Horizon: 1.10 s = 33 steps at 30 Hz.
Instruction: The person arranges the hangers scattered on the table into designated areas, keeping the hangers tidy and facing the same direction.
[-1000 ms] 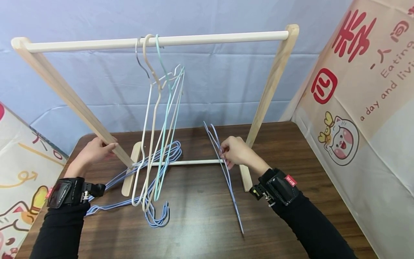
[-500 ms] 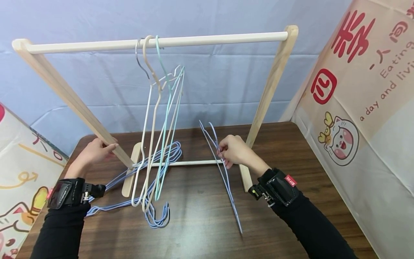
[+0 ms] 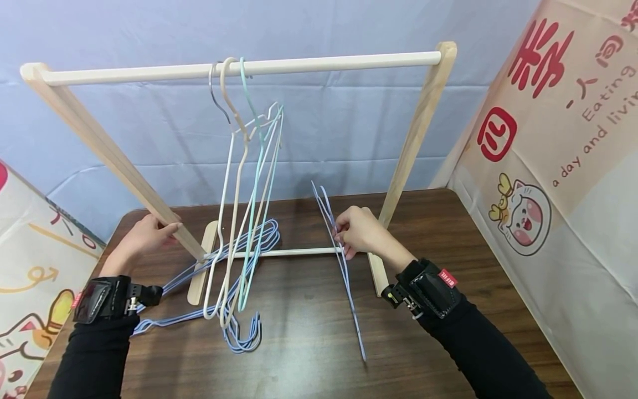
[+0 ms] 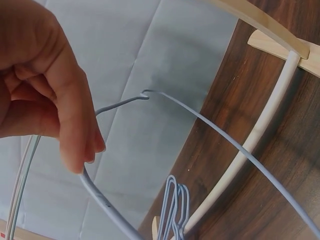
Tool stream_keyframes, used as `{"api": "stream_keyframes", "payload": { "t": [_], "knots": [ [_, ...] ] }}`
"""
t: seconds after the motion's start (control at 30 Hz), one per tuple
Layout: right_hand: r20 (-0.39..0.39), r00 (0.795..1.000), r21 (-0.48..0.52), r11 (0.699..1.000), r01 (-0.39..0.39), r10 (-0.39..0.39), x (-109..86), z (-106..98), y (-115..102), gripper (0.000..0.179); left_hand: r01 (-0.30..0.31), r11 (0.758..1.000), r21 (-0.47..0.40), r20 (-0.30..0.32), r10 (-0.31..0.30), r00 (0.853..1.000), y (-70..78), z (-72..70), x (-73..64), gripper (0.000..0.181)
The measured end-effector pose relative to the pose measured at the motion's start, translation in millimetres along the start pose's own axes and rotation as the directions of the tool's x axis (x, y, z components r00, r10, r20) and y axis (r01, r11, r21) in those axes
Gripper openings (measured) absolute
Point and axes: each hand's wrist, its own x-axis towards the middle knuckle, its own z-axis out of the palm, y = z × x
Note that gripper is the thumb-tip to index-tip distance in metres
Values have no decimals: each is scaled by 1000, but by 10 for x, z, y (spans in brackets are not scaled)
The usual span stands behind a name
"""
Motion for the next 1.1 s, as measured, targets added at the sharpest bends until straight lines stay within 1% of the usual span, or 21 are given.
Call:
{"api": "stream_keyframes", "payload": {
  "t": [0.27,0.47,0.63,0.67,0.77,0.87,0.9,1.1],
  "knots": [
    [-2,1000,30,999,-11,11,-4,-1,-57,10,-8,1000,-1,-5,8,1000,-12,1,3,43],
    [-7,1000,18,1000,1,-1,-1,-18,-113,8,-8,1000,-1,-3,8,1000,0,1,2,43],
    [-10,1000,33,999,10,-9,21,-35,-170,7,-21,1000,5,-9,21,1000,-4,0,11,42],
    [-10,1000,31,999,9,-9,23,-38,-182,7,-13,1000,3,-21,13,1000,-4,3,13,40],
    [-5,1000,30,1000,10,-10,26,-45,-224,7,-14,1000,1,-23,14,1000,-6,4,14,40],
    [0,1000,26,1000,9,-9,31,-50,-264,7,-13,1000,0,-21,13,1000,-10,4,19,41],
    [5,1000,25,1000,11,-11,33,-54,-278,8,-21,1000,1,-9,21,1000,-12,0,19,42],
    [19,1000,0,1000,15,-15,42,-79,-359,10,-17,1000,-3,-5,17,1000,2,-5,1,43]
  ]
}}
